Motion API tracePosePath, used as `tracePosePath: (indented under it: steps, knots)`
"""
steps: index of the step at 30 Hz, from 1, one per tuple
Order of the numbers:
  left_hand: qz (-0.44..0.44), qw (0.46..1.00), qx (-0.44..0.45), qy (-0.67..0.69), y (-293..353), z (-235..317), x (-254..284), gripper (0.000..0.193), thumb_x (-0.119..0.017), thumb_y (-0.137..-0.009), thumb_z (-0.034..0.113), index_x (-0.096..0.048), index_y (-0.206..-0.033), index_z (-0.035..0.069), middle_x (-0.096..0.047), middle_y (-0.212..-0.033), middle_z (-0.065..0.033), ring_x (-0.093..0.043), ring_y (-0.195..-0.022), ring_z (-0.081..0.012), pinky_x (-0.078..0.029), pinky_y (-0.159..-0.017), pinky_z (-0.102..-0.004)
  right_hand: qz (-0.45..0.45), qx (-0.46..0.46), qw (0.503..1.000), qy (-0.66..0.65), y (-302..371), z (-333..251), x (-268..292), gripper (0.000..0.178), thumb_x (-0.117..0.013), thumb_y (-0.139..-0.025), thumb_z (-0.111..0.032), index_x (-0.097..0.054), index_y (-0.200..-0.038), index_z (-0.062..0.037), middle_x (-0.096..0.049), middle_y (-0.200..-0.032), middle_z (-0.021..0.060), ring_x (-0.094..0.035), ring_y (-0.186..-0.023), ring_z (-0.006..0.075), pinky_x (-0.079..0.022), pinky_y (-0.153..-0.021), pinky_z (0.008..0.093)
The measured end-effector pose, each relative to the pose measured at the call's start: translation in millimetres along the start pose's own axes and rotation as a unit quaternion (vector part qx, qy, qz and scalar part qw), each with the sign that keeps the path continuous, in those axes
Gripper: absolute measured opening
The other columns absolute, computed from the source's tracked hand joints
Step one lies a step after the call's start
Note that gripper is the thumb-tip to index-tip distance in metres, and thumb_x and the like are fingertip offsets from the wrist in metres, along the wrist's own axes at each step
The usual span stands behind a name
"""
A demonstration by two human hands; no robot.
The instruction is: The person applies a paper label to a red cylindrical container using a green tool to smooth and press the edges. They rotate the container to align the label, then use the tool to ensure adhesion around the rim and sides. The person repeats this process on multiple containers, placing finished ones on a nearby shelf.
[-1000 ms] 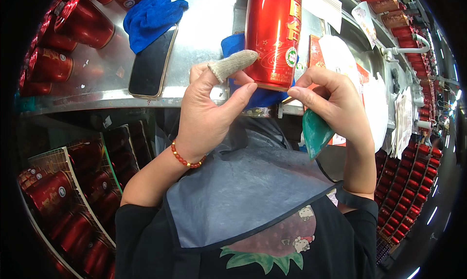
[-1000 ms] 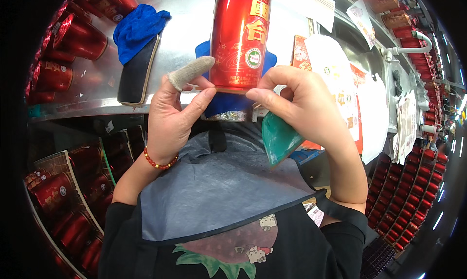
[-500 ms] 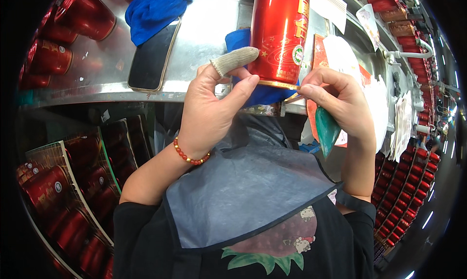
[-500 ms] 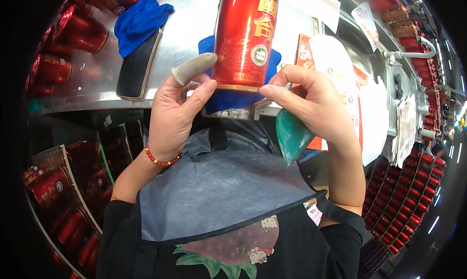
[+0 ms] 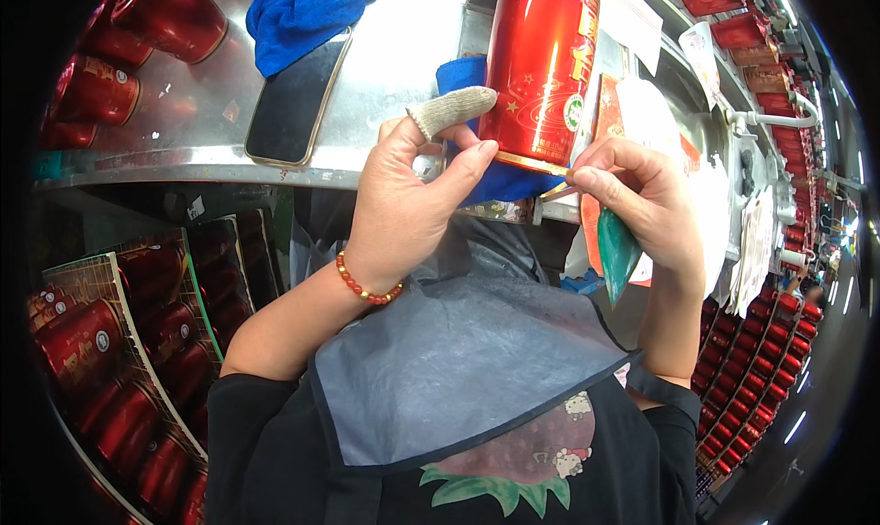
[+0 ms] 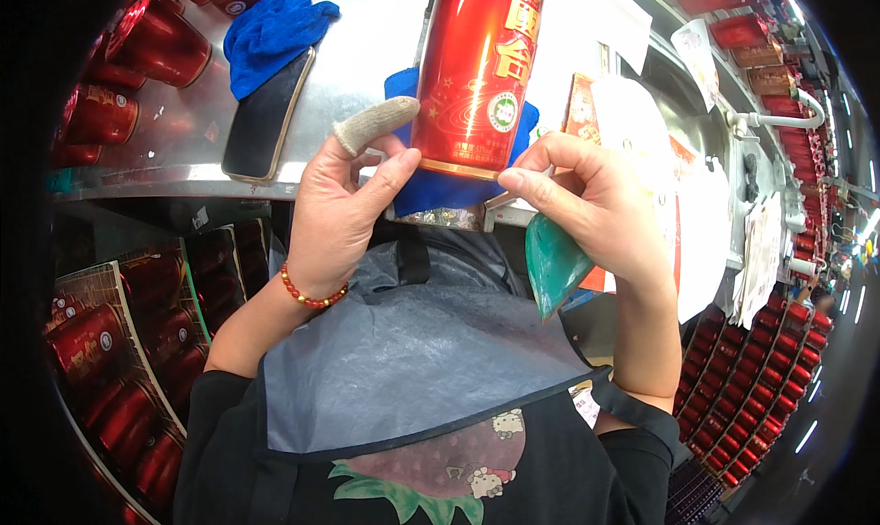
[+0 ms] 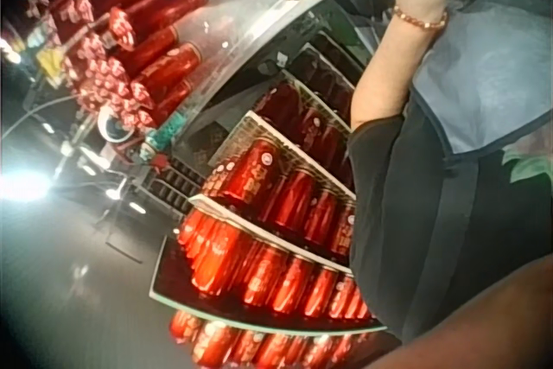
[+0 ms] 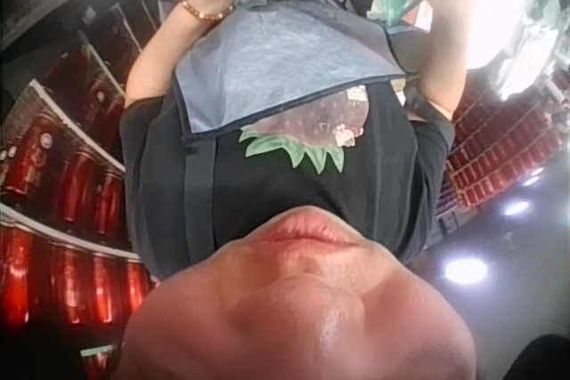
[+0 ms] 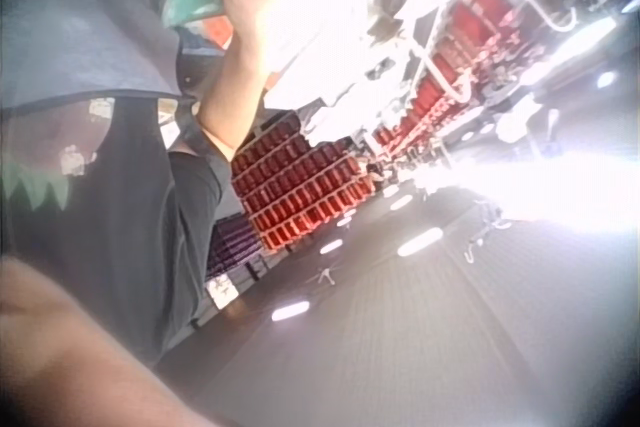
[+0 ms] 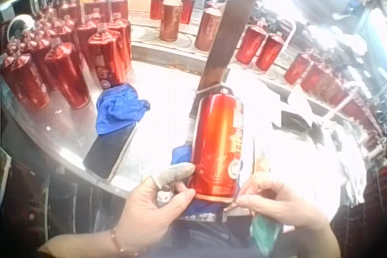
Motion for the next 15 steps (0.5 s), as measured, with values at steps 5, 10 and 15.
tracePosePath:
  steps: [5,10,15]
  knots:
    - [0.0,1.0,-0.009,-0.001,-1,-1,0,0.04,-0.07,-0.097,0.008,-0.062,-0.136,0.008,-0.06,-0.096,0.0062,-0.051,-0.088,-0.0031,-0.047,-0.082,-0.021,0.003,-0.01,1.0,-0.006,-1,2,-1,0.016,-0.074,-0.096,-0.016,-0.069,-0.089,-0.0017,-0.06,-0.077,-0.0069,-0.051,-0.065,-0.0016,-0.038,-0.055,0.0176]
    - [-0.008,1.0,0.01,-0.006,-2,-1,3,0.041,-0.066,-0.099,0.007,-0.058,-0.14,0.006,-0.06,-0.105,0.0034,-0.054,-0.093,-0.0039,-0.047,-0.083,-0.0212,-0.005,-0.013,1.0,0.015,-1,3,2,0.018,-0.074,-0.096,-0.017,-0.069,-0.088,-0.0014,-0.06,-0.076,-0.0069,-0.048,-0.063,-0.0015,-0.037,-0.055,0.018]
    - [0.118,0.991,-0.038,-0.048,3,-12,9,0.041,-0.067,-0.09,0.007,-0.064,-0.131,0.007,-0.065,-0.118,-0.0053,-0.051,-0.112,-0.0222,-0.04,-0.101,-0.0372,-0.01,0.003,1.0,0.011,-1,2,1,0.018,-0.073,-0.096,-0.016,-0.068,-0.087,-0.0008,-0.062,-0.079,-0.0047,-0.05,-0.067,-0.0004,-0.04,-0.059,0.0192]
Point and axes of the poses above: each hand's wrist, its own y-axis away from the middle knuckle, its own x-axis out of the back of the hand, z = x × y, the point moved 2 cm from there along -y, towards the middle knuckle
